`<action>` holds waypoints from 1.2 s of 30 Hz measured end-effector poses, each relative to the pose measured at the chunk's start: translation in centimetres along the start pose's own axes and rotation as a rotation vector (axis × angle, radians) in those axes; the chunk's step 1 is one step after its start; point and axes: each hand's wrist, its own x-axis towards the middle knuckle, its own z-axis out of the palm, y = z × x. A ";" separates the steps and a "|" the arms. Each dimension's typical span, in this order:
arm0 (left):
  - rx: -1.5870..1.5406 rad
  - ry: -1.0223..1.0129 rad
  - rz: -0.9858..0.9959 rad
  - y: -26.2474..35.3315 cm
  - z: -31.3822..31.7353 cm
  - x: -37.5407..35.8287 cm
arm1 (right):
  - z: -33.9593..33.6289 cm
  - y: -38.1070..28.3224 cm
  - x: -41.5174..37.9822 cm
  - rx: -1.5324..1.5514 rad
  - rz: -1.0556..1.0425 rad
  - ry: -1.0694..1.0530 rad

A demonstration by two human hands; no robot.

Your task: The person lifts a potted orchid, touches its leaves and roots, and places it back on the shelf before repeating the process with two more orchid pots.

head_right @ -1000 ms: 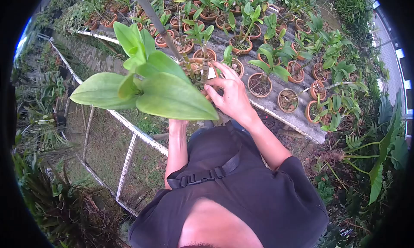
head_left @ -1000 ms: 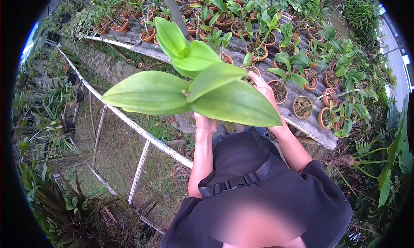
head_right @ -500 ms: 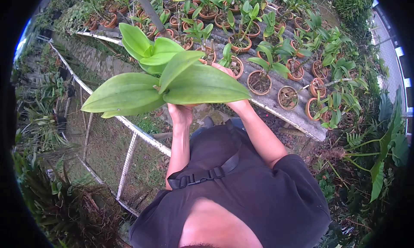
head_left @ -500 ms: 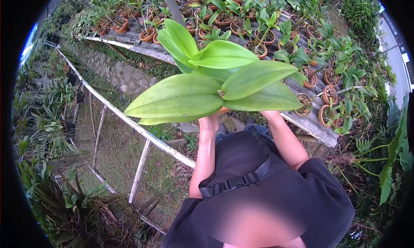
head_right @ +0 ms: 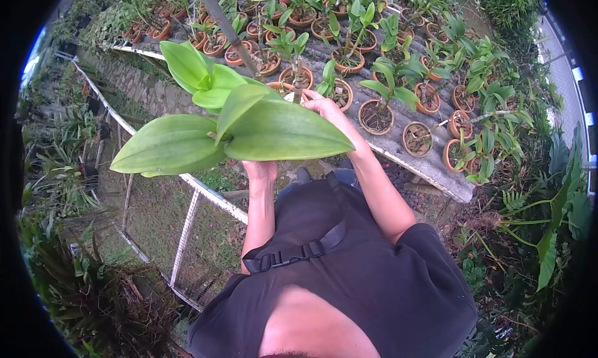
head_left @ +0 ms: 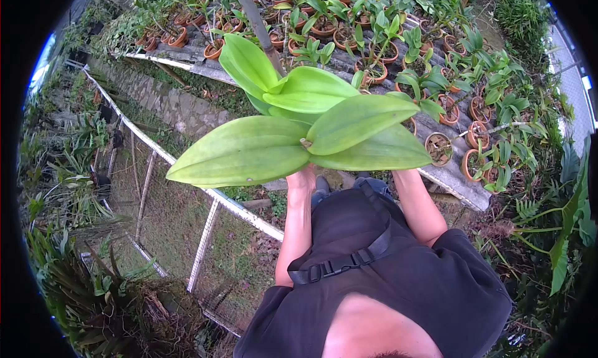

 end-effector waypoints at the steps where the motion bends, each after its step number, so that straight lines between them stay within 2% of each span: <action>1: -0.095 -0.017 -0.021 -0.4 -0.8 0.3 | 2.0 -3.1 -2.7 -0.165 -0.067 0.012; 3: -0.284 -0.050 -0.064 -0.4 -1.7 0.6 | 2.2 -4.9 -4.2 -0.369 -0.156 0.002; 5: -0.140 -0.081 -0.051 -0.2 -1.7 0.3 | 0.6 -4.7 -4.1 -0.450 -0.196 -0.039; 6: -0.113 -0.095 -0.042 -0.1 -1.8 0.2 | 0.5 -5.3 -4.7 -0.421 -0.077 -0.012; 9: -0.121 -0.198 0.004 -0.3 -2.2 0.2 | 0.2 -6.1 -6.3 -1.198 -0.321 0.021; 10: -0.139 -0.245 0.022 -0.3 -2.3 0.2 | 0.6 -6.2 -6.4 -1.289 -0.353 0.035; 13: -0.207 -0.108 -0.026 -0.4 -1.7 0.6 | 2.7 -6.1 -5.8 -1.070 -0.392 0.084; 14: -0.192 -0.072 -0.011 -0.5 -1.5 0.7 | 2.9 -5.3 -5.3 -1.018 -0.492 0.069; 16: -0.163 -0.002 0.022 -0.8 -0.7 0.8 | 5.5 -5.3 -6.7 -0.919 -0.534 0.193; 19: 0.017 -0.060 0.045 -0.2 0.5 0.0 | 5.1 -2.6 -5.9 -0.891 -0.631 0.215; 20: 0.055 -0.108 0.050 0.3 0.9 -0.4 | 4.9 -2.1 -5.9 -0.854 -0.602 0.218; 22: -0.055 0.005 -0.002 -0.1 0.6 -0.1 | 5.8 -2.5 -6.2 -0.753 -0.483 0.225; 24: -0.218 0.113 -0.089 0.0 0.7 0.3 | 5.7 -2.6 -6.1 -0.768 -0.472 0.209; 25: -0.236 0.130 -0.104 0.1 1.0 0.5 | 5.0 -1.9 -5.6 -0.847 -0.548 0.191; 28: -0.156 0.065 -0.068 0.1 0.5 0.3 | 4.2 -0.5 -4.7 -0.898 -0.668 0.210; 32: 0.015 -0.058 0.004 0.3 0.3 0.2 | 5.0 -0.7 -4.4 -0.961 -0.678 0.264; 36: 0.079 -0.075 0.037 0.6 0.5 0.0 | 5.3 -1.3 -4.3 -0.949 -0.647 0.231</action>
